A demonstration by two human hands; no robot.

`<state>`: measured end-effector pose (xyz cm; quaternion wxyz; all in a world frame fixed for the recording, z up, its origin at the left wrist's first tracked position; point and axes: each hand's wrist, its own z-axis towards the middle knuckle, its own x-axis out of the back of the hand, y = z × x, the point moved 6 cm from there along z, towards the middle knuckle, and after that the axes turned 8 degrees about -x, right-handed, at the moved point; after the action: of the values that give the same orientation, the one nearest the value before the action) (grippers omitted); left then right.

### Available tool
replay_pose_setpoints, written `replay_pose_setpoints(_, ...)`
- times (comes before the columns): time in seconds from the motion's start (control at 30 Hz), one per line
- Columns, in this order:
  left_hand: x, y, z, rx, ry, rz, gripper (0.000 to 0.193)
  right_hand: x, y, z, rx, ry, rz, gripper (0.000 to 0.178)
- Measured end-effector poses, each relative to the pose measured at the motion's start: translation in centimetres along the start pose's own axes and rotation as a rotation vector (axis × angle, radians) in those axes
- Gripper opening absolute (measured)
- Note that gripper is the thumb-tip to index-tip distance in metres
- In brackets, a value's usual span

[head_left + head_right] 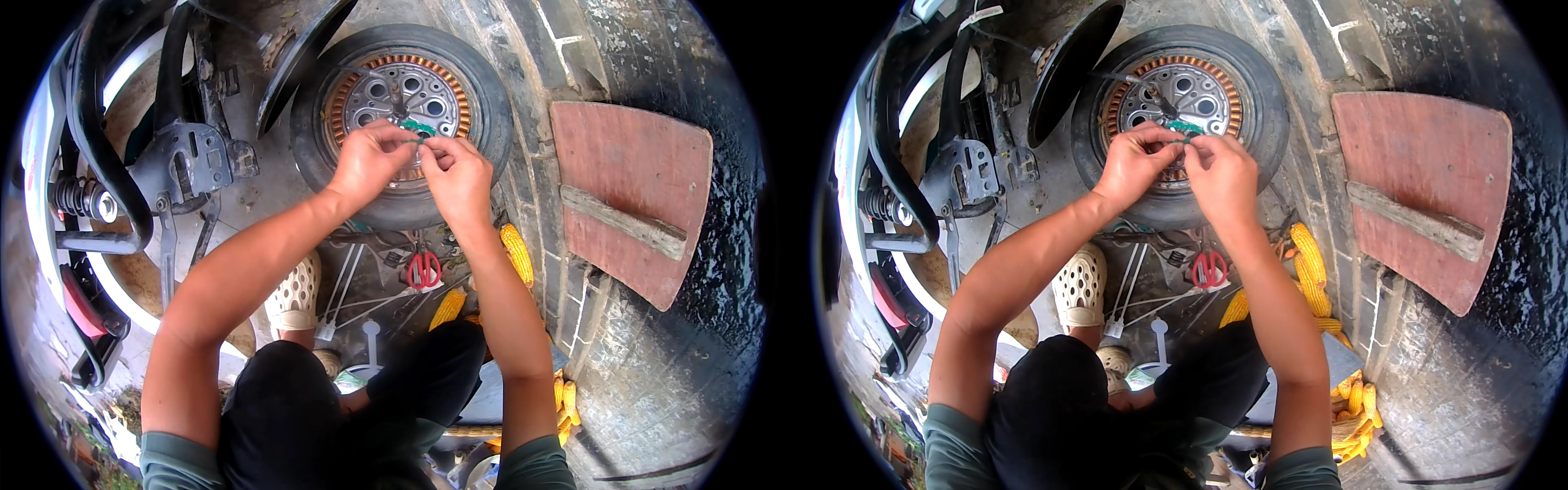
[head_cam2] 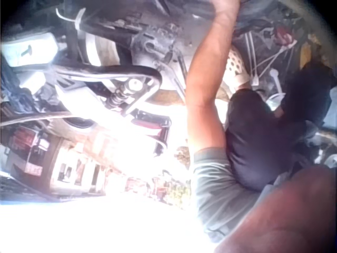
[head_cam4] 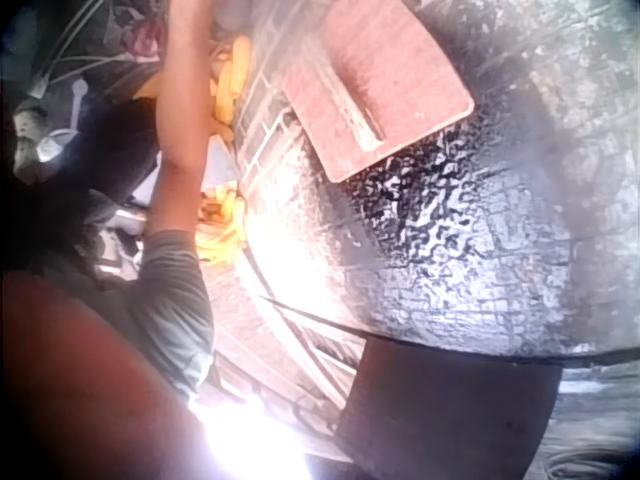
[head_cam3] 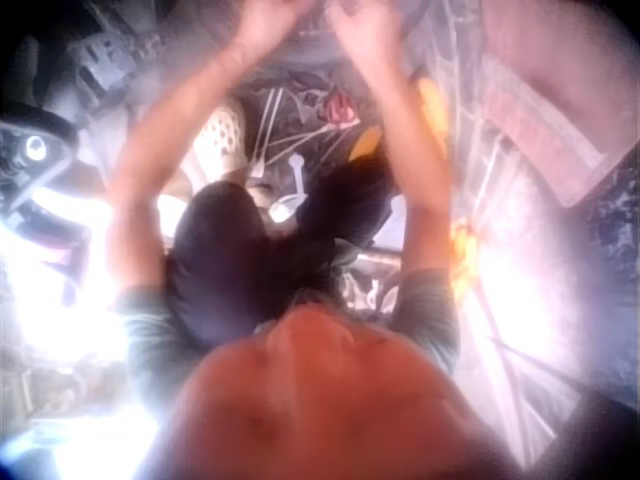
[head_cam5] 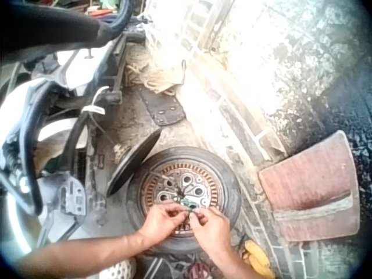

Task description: The person is sitting on the ground and repairing a motorcycle tire. They use a small green tool to manipulate the inner components of the tire, specifically the stator or rotor area.

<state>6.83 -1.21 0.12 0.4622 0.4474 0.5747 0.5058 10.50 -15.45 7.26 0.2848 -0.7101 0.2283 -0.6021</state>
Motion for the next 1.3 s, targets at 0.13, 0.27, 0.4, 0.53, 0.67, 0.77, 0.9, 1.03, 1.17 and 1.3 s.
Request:
replay_pose_setpoints(0.13,-0.3,0.3,-0.2,0.013,0.005,-0.002,0.015,-0.1,0.4,0.2,-0.005,0.021,-0.038,0.011)
replay_pose_setpoints(0.27,-0.4,0.9,-0.4,-0.104,0.010,0.170,0.013,-0.2,0.4,0.7,0.028,-0.012,-0.115,0.010)
replay_pose_setpoints(0.4,-0.5,2.1,-0.7,-0.248,0.014,0.314,0.013,-0.4,0.1,1.0,0.085,-0.012,-0.225,0.010)
replay_pose_setpoints(0.53,-0.4,2.0,-0.7,-0.237,0.019,0.271,0.013,-0.5,0.4,1.3,0.039,-0.030,-0.096,0.008)
replay_pose_setpoints(0.67,-0.3,1.4,-0.6,-0.068,0.010,0.074,0.012,-0.3,0.3,1.5,0.015,-0.029,-0.043,0.007)
replay_pose_setpoints(0.77,-0.2,1.0,-0.7,0.003,0.025,-0.053,0.012,0.0,0.5,1.7,0.015,-0.003,-0.020,0.007)
replay_pose_setpoints(0.9,0.3,0.9,-0.6,0.038,0.017,-0.040,0.013,1.1,1.9,2.7,-0.097,-0.017,0.050,0.008)
replay_pose_setpoints(1.03,-0.1,0.6,-0.5,-0.020,0.029,-0.003,0.013,1.1,1.8,1.6,-0.302,-0.151,0.099,0.013)
replay_pose_setpoints(1.17,-0.4,0.5,-0.7,-0.038,0.026,0.065,0.014,0.2,1.7,0.8,-0.199,-0.107,0.089,0.016)
replay_pose_setpoints(1.3,-0.5,0.8,-0.8,-0.016,0.025,0.054,0.015,-0.2,1.5,0.8,-0.196,-0.087,0.062,0.016)
